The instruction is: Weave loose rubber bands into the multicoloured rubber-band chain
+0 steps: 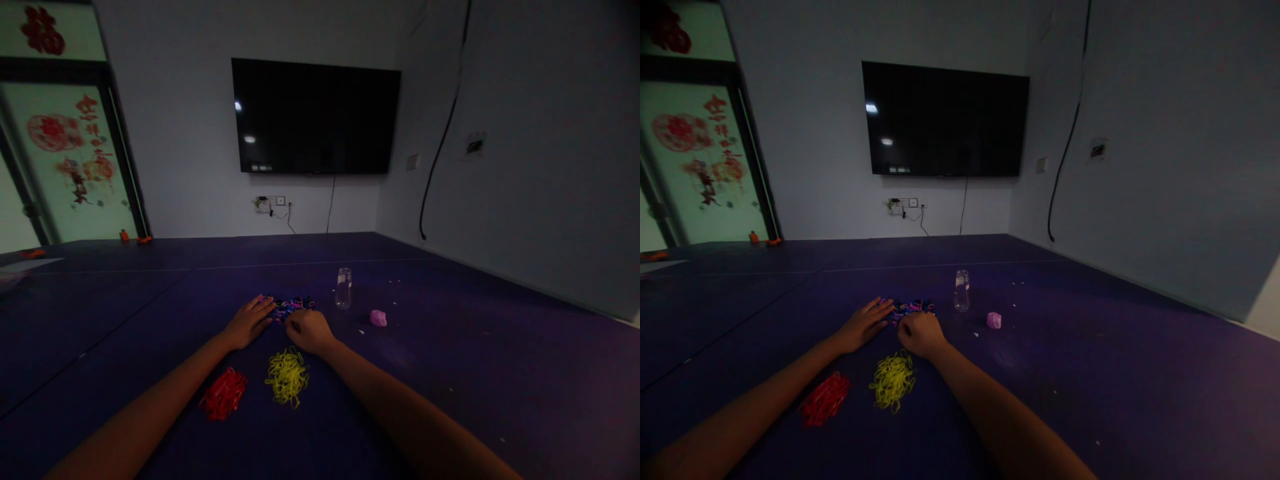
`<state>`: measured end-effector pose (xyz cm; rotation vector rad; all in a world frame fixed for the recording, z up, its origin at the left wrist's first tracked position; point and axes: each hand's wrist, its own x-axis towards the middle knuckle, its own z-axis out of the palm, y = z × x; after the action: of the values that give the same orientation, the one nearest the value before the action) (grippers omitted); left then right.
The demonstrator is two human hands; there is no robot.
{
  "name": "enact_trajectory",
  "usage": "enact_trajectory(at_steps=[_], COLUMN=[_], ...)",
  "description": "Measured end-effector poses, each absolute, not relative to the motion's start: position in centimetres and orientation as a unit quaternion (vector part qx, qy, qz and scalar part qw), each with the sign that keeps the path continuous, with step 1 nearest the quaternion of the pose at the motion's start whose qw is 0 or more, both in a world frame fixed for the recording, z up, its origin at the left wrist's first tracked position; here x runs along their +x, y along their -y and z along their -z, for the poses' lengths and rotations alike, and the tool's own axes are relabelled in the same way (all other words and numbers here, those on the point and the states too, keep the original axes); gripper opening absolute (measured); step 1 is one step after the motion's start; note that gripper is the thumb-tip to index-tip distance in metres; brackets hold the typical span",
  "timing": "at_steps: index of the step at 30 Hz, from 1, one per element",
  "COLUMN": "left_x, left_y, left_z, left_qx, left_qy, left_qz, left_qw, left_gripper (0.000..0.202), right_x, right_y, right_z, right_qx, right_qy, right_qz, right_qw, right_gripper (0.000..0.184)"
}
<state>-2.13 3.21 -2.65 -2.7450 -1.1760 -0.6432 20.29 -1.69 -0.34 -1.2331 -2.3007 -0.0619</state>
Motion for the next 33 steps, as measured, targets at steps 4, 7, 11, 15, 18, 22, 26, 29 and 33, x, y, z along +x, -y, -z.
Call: enact_trajectory(at_steps=[4, 7, 11, 15, 18, 22, 26, 29, 33], left_x=[-2.27, -2.33, -2.28, -2.06, -1.89, -1.93, -2.19, -2.27, -2.18], left_y=[-3.59, -3.63, -3.47, -3.35, -3.25, -3.19, -3.41, -3.48, -3.37], left_z=[2.94, 3.03, 2.87, 2.59, 2.36, 2.34, 2.73, 2.86, 2.72], left_qx=[-0.898, -0.897, -0.9, -0.899, -0.899, -0.898, -0.897, -0.897, -0.896], left_qy=[0.384, 0.38, 0.362, 0.358, 0.359, 0.359, 0.378, 0.393, 0.399], left_qz=[0.213, 0.223, 0.241, 0.248, 0.247, 0.248, 0.224, 0.2, 0.191], left_qw=[0.037, 0.039, 0.042, 0.048, 0.051, 0.055, 0.049, 0.031, 0.017], left_gripper=[0.046, 0.044, 0.04, 0.038, 0.038, 0.041, 0.045, 0.048, 0.049], right_x=[20.29, 20.3, 20.21, 20.1, 20.08, 20.09, 20.07, 20.06, 20.04], right_y=[1.51, 1.44, 1.67, 2.04, 2.16, 2.19, 2.19, 2.13, 2.07], right_z=[0.14, 0.17, 0.13, -0.1, -0.23, -0.3, -0.25, -0.16, -0.18], right_qx=[-0.474, -0.485, -0.489, -0.492, -0.494, -0.497, -0.495, -0.491, -0.49], right_qy=[0.848, 0.843, 0.844, 0.844, 0.842, 0.841, 0.842, 0.845, 0.847], right_qz=[0.053, 0.05, 0.054, 0.051, 0.05, 0.05, 0.053, 0.057, 0.057], right_qw=[0.23, 0.227, 0.214, 0.21, 0.21, 0.206, 0.206, 0.205, 0.196], right_gripper=[0.017, 0.018, 0.02, 0.022, 0.023, 0.023, 0.023, 0.022, 0.023])
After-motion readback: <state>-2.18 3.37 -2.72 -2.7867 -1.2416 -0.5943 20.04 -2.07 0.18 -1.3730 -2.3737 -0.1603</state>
